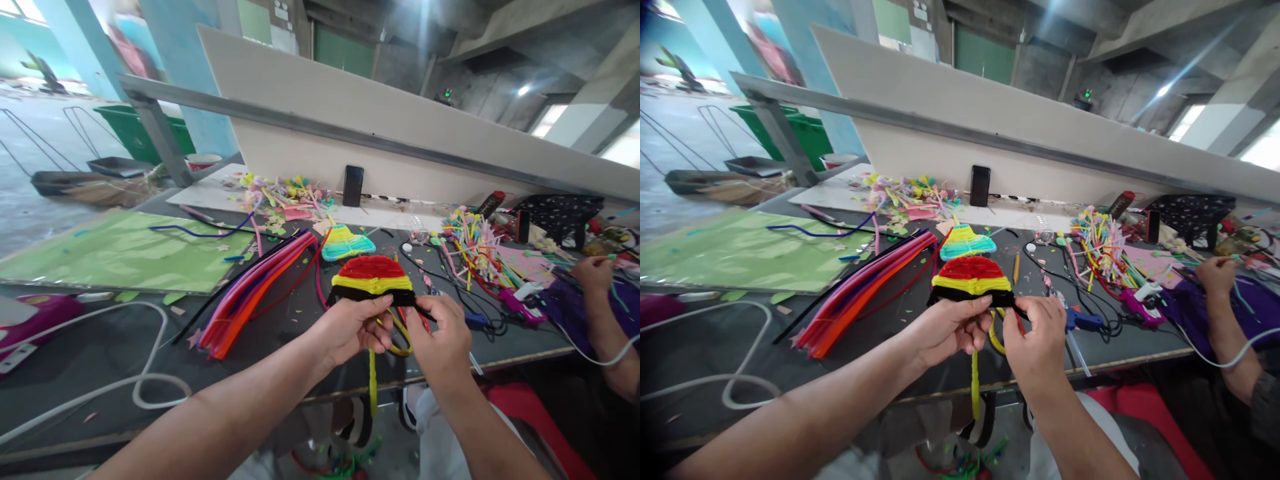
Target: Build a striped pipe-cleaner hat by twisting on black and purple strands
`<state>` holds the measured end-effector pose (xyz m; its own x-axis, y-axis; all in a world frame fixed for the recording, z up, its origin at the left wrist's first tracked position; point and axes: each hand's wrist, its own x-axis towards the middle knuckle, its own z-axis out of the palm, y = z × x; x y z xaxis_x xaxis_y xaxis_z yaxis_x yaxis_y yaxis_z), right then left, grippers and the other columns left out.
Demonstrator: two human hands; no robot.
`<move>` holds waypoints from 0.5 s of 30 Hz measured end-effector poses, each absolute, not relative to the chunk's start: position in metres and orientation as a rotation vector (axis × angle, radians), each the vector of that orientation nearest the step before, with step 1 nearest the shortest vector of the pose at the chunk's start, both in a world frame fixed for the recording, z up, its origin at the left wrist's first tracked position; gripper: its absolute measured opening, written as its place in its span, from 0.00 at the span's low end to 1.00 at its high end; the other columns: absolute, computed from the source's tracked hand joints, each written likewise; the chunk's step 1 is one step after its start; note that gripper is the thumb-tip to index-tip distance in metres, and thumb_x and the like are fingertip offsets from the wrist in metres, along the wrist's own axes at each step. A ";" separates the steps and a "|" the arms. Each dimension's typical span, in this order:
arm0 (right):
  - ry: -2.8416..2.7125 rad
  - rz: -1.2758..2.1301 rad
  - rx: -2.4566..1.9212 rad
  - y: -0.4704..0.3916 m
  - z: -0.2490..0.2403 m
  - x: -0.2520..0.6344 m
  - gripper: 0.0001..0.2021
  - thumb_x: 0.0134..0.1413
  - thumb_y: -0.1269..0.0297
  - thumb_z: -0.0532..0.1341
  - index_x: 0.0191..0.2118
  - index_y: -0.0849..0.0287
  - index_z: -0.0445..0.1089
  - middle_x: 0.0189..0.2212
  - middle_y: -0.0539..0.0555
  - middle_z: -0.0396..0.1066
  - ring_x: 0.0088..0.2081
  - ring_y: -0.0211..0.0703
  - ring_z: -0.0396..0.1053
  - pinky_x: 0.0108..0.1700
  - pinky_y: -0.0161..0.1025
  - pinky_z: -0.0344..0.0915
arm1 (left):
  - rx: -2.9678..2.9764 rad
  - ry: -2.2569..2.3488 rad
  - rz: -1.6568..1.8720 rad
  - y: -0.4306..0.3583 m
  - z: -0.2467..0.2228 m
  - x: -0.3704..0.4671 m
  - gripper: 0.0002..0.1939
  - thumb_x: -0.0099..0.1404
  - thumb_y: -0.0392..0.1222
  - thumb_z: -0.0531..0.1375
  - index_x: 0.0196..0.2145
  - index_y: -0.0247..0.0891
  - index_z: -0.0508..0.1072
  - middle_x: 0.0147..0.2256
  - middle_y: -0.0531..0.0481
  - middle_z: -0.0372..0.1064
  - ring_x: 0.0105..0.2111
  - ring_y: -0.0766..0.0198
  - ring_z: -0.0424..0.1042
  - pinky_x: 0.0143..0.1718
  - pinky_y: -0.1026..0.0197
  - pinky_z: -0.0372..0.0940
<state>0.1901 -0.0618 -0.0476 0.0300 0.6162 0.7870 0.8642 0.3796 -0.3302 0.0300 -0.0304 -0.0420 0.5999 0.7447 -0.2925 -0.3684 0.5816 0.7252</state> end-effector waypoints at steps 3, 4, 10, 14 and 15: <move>-1.648 -0.216 -1.328 -0.063 -0.047 0.189 0.01 0.51 0.68 0.60 0.30 0.57 0.68 0.28 0.52 0.72 0.34 0.45 0.69 0.46 0.48 0.62 | 0.655 0.623 0.699 -0.030 -0.042 0.030 0.15 0.65 0.40 0.56 0.25 0.27 0.71 0.20 0.50 0.67 0.16 0.69 0.69 0.14 0.70 0.65; -1.632 -0.153 -1.336 -0.063 -0.046 0.189 0.02 0.51 0.67 0.60 0.30 0.57 0.69 0.28 0.52 0.72 0.34 0.45 0.69 0.45 0.47 0.63 | 0.651 0.621 0.700 -0.030 -0.042 0.030 0.15 0.65 0.40 0.55 0.25 0.27 0.71 0.20 0.50 0.67 0.16 0.69 0.69 0.14 0.70 0.65; -1.444 0.464 -1.449 -0.065 -0.041 0.192 0.08 0.51 0.60 0.60 0.33 0.59 0.72 0.29 0.54 0.74 0.32 0.45 0.69 0.37 0.41 0.64 | 0.652 0.640 0.691 -0.028 -0.042 0.031 0.16 0.65 0.41 0.55 0.23 0.28 0.69 0.18 0.51 0.65 0.15 0.69 0.69 0.14 0.70 0.64; -1.318 0.854 -1.358 -0.062 -0.042 0.194 0.12 0.49 0.57 0.62 0.35 0.60 0.72 0.28 0.53 0.73 0.29 0.42 0.68 0.32 0.37 0.63 | 0.657 0.641 0.691 -0.028 -0.041 0.031 0.16 0.65 0.40 0.55 0.23 0.29 0.69 0.17 0.51 0.64 0.15 0.69 0.69 0.14 0.70 0.64; -1.294 0.932 -1.314 -0.062 -0.042 0.195 0.12 0.49 0.56 0.63 0.35 0.60 0.72 0.28 0.52 0.73 0.28 0.40 0.67 0.32 0.36 0.63 | 0.659 0.643 0.690 -0.028 -0.041 0.032 0.16 0.65 0.40 0.55 0.23 0.29 0.69 0.17 0.51 0.64 0.14 0.69 0.69 0.14 0.70 0.64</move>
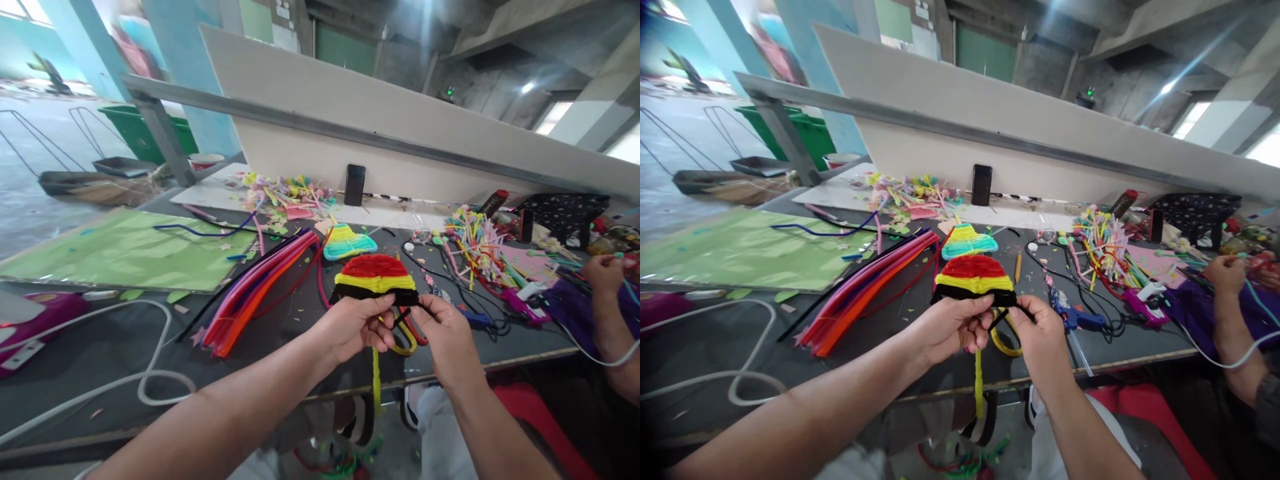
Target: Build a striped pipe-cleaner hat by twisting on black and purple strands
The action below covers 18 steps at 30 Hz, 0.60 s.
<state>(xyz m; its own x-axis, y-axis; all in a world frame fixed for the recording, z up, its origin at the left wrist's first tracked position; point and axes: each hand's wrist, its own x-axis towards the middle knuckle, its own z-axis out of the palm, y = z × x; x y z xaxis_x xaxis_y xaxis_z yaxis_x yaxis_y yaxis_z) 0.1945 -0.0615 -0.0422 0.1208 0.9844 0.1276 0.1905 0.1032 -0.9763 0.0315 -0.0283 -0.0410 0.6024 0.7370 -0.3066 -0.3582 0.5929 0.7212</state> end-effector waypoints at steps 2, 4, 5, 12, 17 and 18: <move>-1.246 1.065 -1.235 -0.060 -0.041 0.196 0.12 0.48 0.56 0.64 0.34 0.59 0.73 0.28 0.50 0.74 0.28 0.39 0.68 0.32 0.36 0.63 | 0.655 0.647 0.694 -0.028 -0.042 0.031 0.17 0.66 0.40 0.54 0.22 0.29 0.69 0.17 0.51 0.64 0.14 0.69 0.68 0.14 0.70 0.64; -1.216 1.186 -1.200 -0.058 -0.038 0.199 0.12 0.45 0.57 0.67 0.35 0.58 0.73 0.29 0.51 0.75 0.30 0.39 0.69 0.34 0.36 0.65 | 0.637 0.651 0.706 -0.026 -0.043 0.031 0.16 0.66 0.40 0.54 0.23 0.29 0.69 0.18 0.51 0.64 0.14 0.69 0.68 0.14 0.70 0.64; -1.206 1.239 -1.193 -0.058 -0.037 0.201 0.12 0.44 0.57 0.68 0.35 0.58 0.74 0.30 0.51 0.75 0.30 0.40 0.70 0.36 0.37 0.65 | 0.626 0.652 0.716 -0.026 -0.044 0.031 0.15 0.65 0.39 0.54 0.23 0.28 0.69 0.18 0.51 0.64 0.15 0.69 0.68 0.13 0.70 0.64; -1.054 1.392 -1.058 -0.047 -0.037 0.220 0.08 0.46 0.57 0.67 0.31 0.56 0.77 0.31 0.53 0.77 0.36 0.43 0.73 0.45 0.42 0.67 | 0.609 0.667 0.733 -0.025 -0.043 0.031 0.15 0.65 0.39 0.54 0.23 0.28 0.69 0.19 0.51 0.64 0.14 0.70 0.68 0.12 0.71 0.63; -1.002 1.560 -1.022 -0.041 -0.042 0.227 0.08 0.40 0.63 0.70 0.31 0.56 0.77 0.30 0.53 0.77 0.33 0.43 0.74 0.42 0.41 0.68 | 0.617 0.670 0.737 -0.027 -0.041 0.032 0.14 0.65 0.38 0.55 0.24 0.28 0.69 0.20 0.51 0.64 0.14 0.70 0.67 0.12 0.71 0.63; -0.999 1.585 -1.015 -0.040 -0.043 0.228 0.09 0.40 0.65 0.71 0.32 0.56 0.77 0.30 0.52 0.77 0.33 0.42 0.74 0.42 0.40 0.67 | 0.620 0.667 0.737 -0.027 -0.041 0.032 0.14 0.65 0.38 0.55 0.24 0.28 0.69 0.20 0.51 0.64 0.15 0.70 0.68 0.12 0.71 0.63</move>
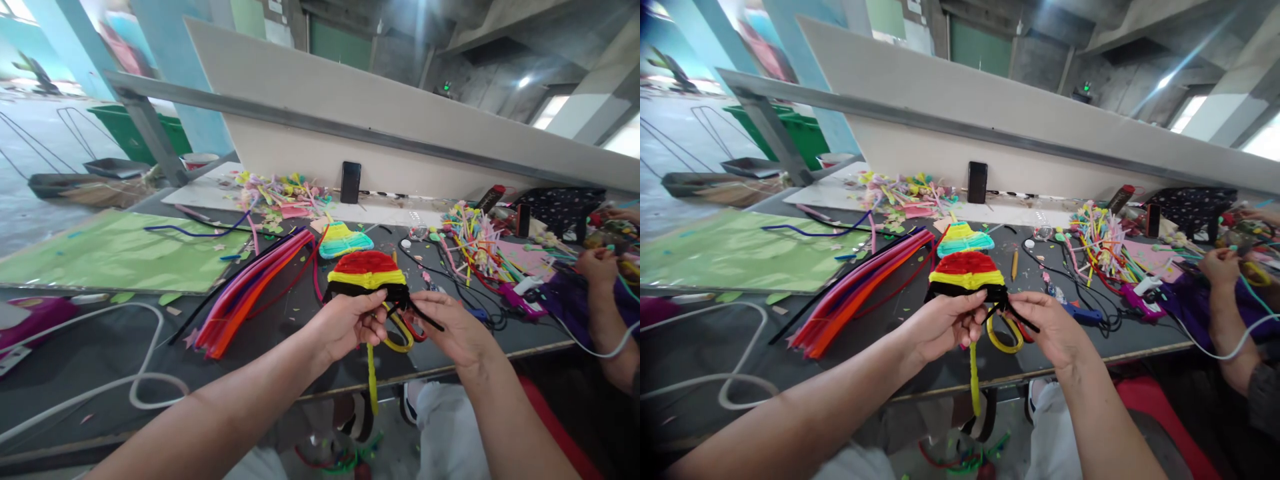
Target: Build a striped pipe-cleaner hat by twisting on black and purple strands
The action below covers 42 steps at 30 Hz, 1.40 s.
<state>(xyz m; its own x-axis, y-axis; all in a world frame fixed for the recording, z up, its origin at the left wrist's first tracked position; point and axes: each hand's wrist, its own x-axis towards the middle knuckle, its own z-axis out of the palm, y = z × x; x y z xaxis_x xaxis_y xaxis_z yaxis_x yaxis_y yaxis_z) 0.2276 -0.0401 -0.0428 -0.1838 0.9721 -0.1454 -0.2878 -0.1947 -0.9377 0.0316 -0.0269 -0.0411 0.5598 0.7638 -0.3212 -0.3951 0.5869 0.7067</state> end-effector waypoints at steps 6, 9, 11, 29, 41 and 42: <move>-1.007 1.649 -0.999 -0.039 -0.042 0.225 0.10 0.38 0.63 0.72 0.30 0.58 0.77 0.26 0.53 0.77 0.29 0.37 0.73 0.36 0.32 0.66 | 0.628 0.648 0.736 -0.026 -0.045 0.031 0.14 0.65 0.39 0.55 0.25 0.28 0.69 0.20 0.51 0.64 0.15 0.70 0.68 0.12 0.71 0.64; -0.937 1.643 -1.044 -0.040 -0.037 0.220 0.11 0.33 0.65 0.73 0.28 0.58 0.76 0.24 0.52 0.76 0.27 0.36 0.72 0.34 0.31 0.66 | 0.624 0.649 0.736 -0.027 -0.044 0.031 0.14 0.65 0.39 0.55 0.25 0.28 0.69 0.20 0.51 0.64 0.15 0.70 0.68 0.13 0.71 0.64; -0.899 1.629 -1.065 -0.041 -0.034 0.217 0.12 0.30 0.66 0.74 0.26 0.58 0.75 0.23 0.52 0.76 0.27 0.37 0.73 0.33 0.32 0.66 | 0.622 0.648 0.738 -0.027 -0.043 0.031 0.14 0.65 0.39 0.55 0.24 0.28 0.69 0.20 0.51 0.64 0.15 0.70 0.68 0.13 0.71 0.64; -0.853 1.497 -0.916 -0.026 -0.056 0.209 0.09 0.36 0.66 0.71 0.28 0.60 0.74 0.24 0.49 0.73 0.27 0.35 0.70 0.33 0.31 0.65 | 0.547 0.587 0.906 -0.038 -0.036 0.038 0.10 0.59 0.23 0.56 0.36 0.25 0.75 0.38 0.40 0.73 0.37 0.60 0.76 0.42 0.65 0.72; -0.645 1.421 -0.955 -0.014 -0.081 0.206 0.10 0.30 0.66 0.71 0.24 0.61 0.72 0.21 0.49 0.73 0.22 0.36 0.68 0.28 0.33 0.65 | 0.581 0.758 1.044 -0.008 -0.053 0.052 0.10 0.54 0.19 0.54 0.30 0.28 0.70 0.33 0.42 0.71 0.36 0.63 0.75 0.48 0.60 0.68; -0.634 1.419 -0.961 -0.013 -0.082 0.205 0.11 0.30 0.67 0.71 0.24 0.61 0.72 0.20 0.49 0.73 0.22 0.35 0.68 0.28 0.33 0.65 | 0.621 0.759 1.024 -0.011 -0.054 0.052 0.11 0.54 0.19 0.55 0.33 0.28 0.70 0.35 0.42 0.71 0.36 0.63 0.74 0.47 0.60 0.69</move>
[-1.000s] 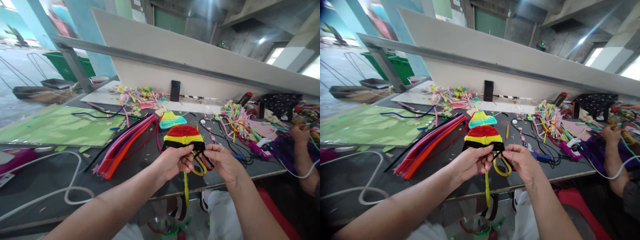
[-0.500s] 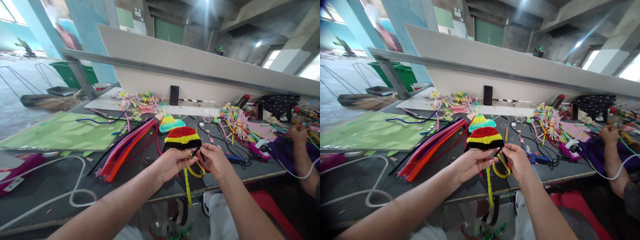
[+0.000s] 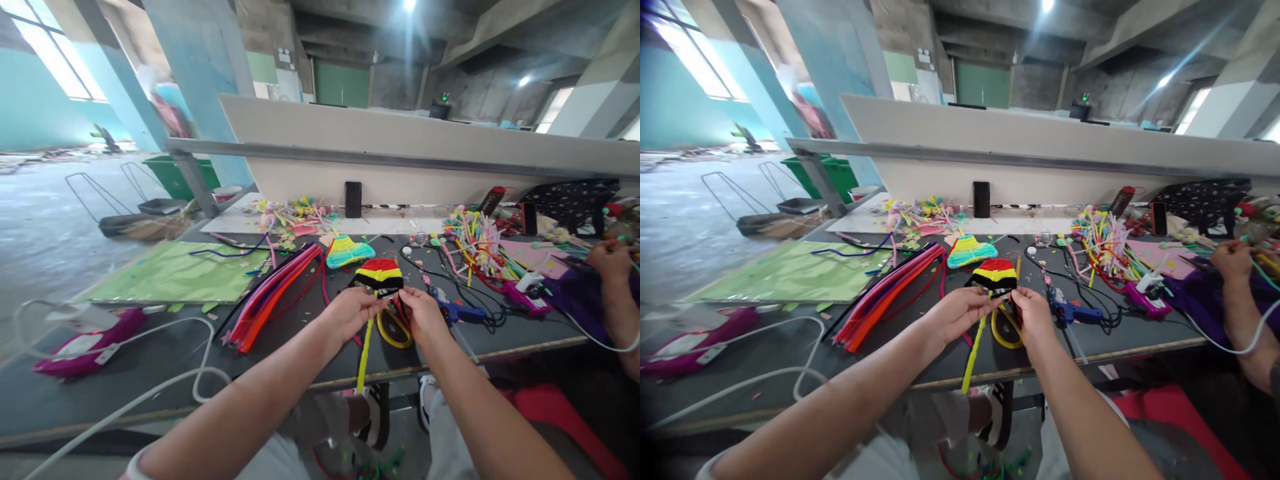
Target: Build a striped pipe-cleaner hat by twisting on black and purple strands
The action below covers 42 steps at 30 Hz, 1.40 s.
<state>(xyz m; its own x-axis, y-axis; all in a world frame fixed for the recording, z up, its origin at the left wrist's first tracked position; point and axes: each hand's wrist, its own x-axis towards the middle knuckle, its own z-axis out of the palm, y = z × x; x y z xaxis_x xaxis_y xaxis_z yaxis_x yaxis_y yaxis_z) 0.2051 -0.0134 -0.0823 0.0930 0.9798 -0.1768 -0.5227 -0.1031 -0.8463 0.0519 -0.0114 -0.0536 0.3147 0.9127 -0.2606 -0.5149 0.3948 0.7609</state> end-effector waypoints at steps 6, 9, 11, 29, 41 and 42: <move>-0.712 1.396 -0.977 -0.020 -0.077 0.203 0.12 0.31 0.66 0.71 0.27 0.62 0.72 0.21 0.50 0.73 0.22 0.36 0.68 0.27 0.33 0.65 | 1.341 1.282 1.183 -0.045 -0.055 0.037 0.16 0.54 0.30 0.60 0.41 0.36 0.73 0.38 0.47 0.67 0.30 0.67 0.69 0.35 0.61 0.69; -0.728 1.388 -0.971 -0.024 -0.072 0.200 0.13 0.31 0.66 0.71 0.28 0.62 0.73 0.22 0.50 0.74 0.23 0.36 0.69 0.29 0.33 0.65 | 1.911 1.398 1.245 -0.045 -0.052 0.034 0.09 0.56 0.35 0.60 0.36 0.39 0.76 0.40 0.47 0.66 0.35 0.64 0.68 0.42 0.60 0.65; -0.741 1.404 -0.963 -0.026 -0.070 0.198 0.14 0.31 0.65 0.71 0.30 0.62 0.73 0.23 0.51 0.74 0.25 0.37 0.70 0.30 0.34 0.65 | 2.133 1.397 1.158 -0.041 -0.050 0.038 0.09 0.58 0.39 0.60 0.38 0.40 0.76 0.39 0.46 0.66 0.39 0.60 0.67 0.45 0.59 0.63; -0.850 1.286 -1.091 -0.027 -0.072 0.198 0.11 0.31 0.63 0.70 0.26 0.61 0.73 0.20 0.49 0.72 0.24 0.37 0.66 0.28 0.34 0.60 | 2.381 1.266 0.780 -0.011 -0.008 0.053 0.08 0.58 0.39 0.54 0.25 0.37 0.71 0.25 0.51 0.67 0.26 0.66 0.63 0.27 0.65 0.53; -0.798 1.190 -1.039 -0.027 -0.075 0.185 0.07 0.30 0.66 0.69 0.22 0.60 0.72 0.18 0.47 0.69 0.22 0.35 0.64 0.28 0.35 0.61 | 2.480 1.037 0.417 0.028 0.013 0.078 0.06 0.51 0.42 0.61 0.23 0.36 0.74 0.23 0.52 0.70 0.26 0.64 0.65 0.26 0.65 0.53; -0.792 1.204 -1.038 -0.026 -0.076 0.187 0.08 0.30 0.65 0.69 0.22 0.60 0.72 0.18 0.47 0.70 0.22 0.35 0.65 0.28 0.35 0.62 | 2.452 0.992 0.416 0.029 0.017 0.073 0.08 0.51 0.44 0.62 0.25 0.36 0.76 0.24 0.51 0.70 0.26 0.64 0.66 0.27 0.65 0.54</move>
